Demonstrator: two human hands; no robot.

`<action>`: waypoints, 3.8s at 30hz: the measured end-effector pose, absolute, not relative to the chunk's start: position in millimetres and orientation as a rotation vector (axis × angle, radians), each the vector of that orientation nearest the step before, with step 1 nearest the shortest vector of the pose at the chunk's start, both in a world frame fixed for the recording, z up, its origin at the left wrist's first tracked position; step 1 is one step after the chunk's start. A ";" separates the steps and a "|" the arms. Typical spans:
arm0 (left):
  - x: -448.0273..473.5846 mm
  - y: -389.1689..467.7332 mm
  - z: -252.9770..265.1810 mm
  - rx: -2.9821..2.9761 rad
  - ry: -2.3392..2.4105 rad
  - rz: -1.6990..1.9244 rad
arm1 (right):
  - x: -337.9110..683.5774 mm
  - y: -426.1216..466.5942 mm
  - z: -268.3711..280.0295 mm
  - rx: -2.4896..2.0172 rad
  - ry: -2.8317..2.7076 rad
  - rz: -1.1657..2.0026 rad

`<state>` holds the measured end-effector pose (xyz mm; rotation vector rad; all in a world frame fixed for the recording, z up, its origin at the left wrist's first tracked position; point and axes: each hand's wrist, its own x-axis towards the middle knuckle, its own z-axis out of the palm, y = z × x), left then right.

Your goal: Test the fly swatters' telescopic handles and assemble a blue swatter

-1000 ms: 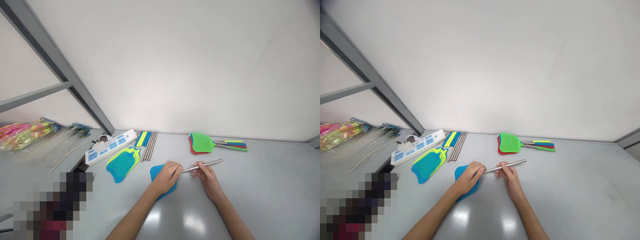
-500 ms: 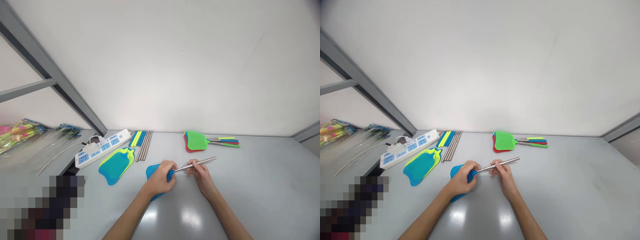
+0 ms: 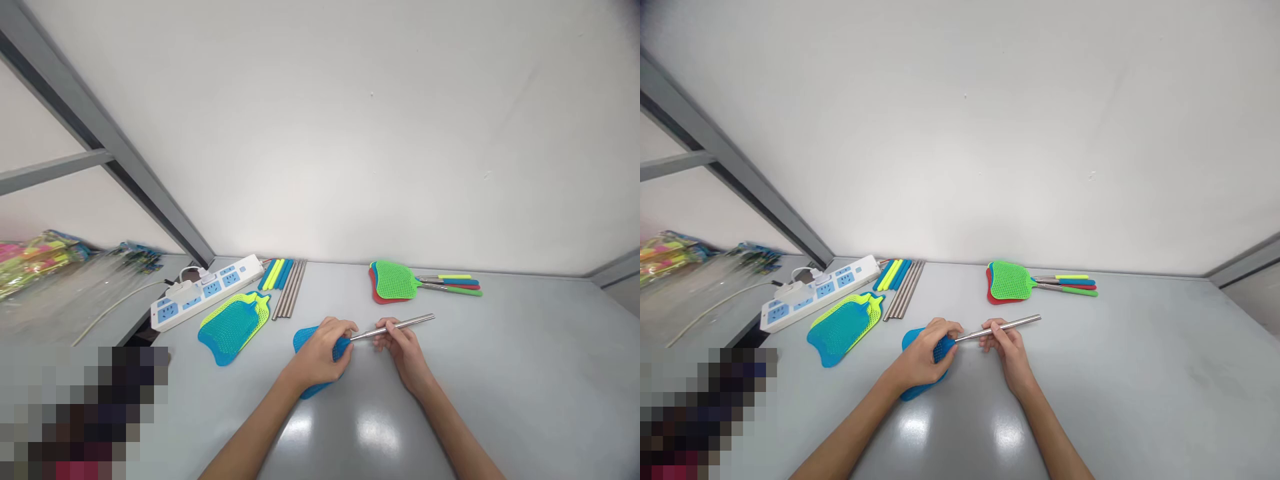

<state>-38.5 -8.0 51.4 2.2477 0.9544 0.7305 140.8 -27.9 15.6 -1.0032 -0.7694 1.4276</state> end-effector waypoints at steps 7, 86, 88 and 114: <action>-39.7 -6.9 52.7 2.284 0.940 0.765 | 142.1 -27.7 12.1 -0.957 -0.748 1.450; -32.4 -16.1 45.8 2.480 1.083 0.371 | 134.7 -34.8 27.8 -0.931 -0.883 1.759; -32.4 -16.5 47.7 2.460 1.099 0.396 | 134.3 -35.0 28.9 -0.933 -0.878 1.756; -76.8 19.6 30.5 2.048 1.739 0.696 | 136.2 -29.5 19.0 -0.945 -0.586 1.521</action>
